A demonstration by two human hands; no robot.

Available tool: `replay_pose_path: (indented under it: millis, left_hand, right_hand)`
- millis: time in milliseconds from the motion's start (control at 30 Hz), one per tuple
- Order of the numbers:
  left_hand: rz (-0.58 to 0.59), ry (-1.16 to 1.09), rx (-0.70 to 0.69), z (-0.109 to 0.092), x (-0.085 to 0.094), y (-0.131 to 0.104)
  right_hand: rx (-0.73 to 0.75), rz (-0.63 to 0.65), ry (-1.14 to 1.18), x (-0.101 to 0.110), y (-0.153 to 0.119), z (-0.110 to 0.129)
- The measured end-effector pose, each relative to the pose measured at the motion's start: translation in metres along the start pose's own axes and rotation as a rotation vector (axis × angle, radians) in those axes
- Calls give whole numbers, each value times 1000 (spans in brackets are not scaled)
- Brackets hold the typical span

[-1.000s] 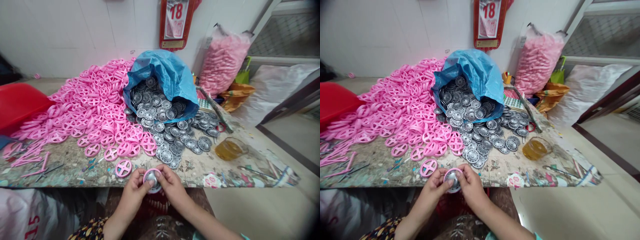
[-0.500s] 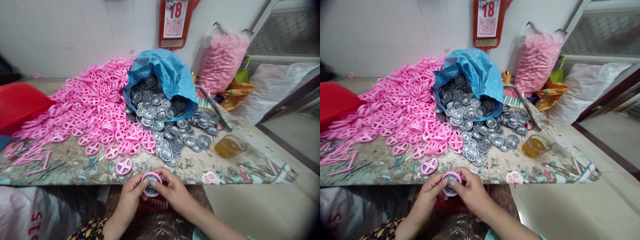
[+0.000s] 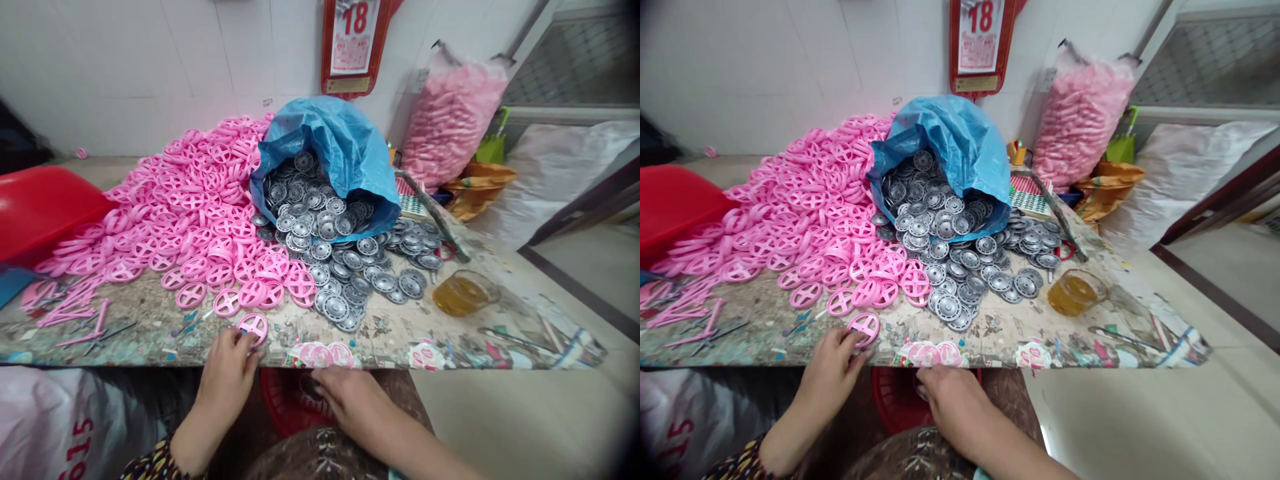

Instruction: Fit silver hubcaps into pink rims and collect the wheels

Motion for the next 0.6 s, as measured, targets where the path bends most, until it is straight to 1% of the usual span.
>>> replay_pose_path:
  millis: [67,100,167,200,233,267,333,400,433,500,567,600]
  left_hand:
    - [14,24,-28,0,-4,4]
    - [17,11,-29,0,-5,5]
    - [1,-6,11,3,-5,8]
    - [-12,-3,53,7,-3,10]
    - [-18,1,102,12,-2,11]
    - [-8,0,148,16,-2,13]
    - [47,-27,212,23,-5,17]
    - [89,-89,261,26,-9,20]
    - [83,-147,294,27,-10,19]
    - [31,-359,380,25,-14,16]
    - [-8,-662,481,18,-23,11]
    - [-1,-815,524,10,-30,9]
  right_hand:
    - [14,-92,13,23,11,-2]
    - [-4,-166,-8,37,18,-6]
    - [-82,-319,-118,61,32,-17]
    - [-120,-360,-194,69,39,-22]
    - [-143,-367,-268,72,45,-25]
    - [-150,-344,-333,71,52,-28]
    - [-134,-267,-419,64,60,-31]
    - [-109,-225,-450,57,62,-34]
    - [-100,-234,-444,57,61,-35]
    - [-89,-322,-377,65,55,-34]
    - [-70,-438,-204,78,46,-28]
    - [-55,-467,-68,82,42,-24]
Point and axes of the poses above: each hand's wrist, its own y-axis towards the middle knuckle, its own x-axis out of the back of the hand, z = x × y, the point moved 8 cm from there along y, towards the middle knuckle, and after that the axes turned 8 degrees about -x, right-handed, at the moved point
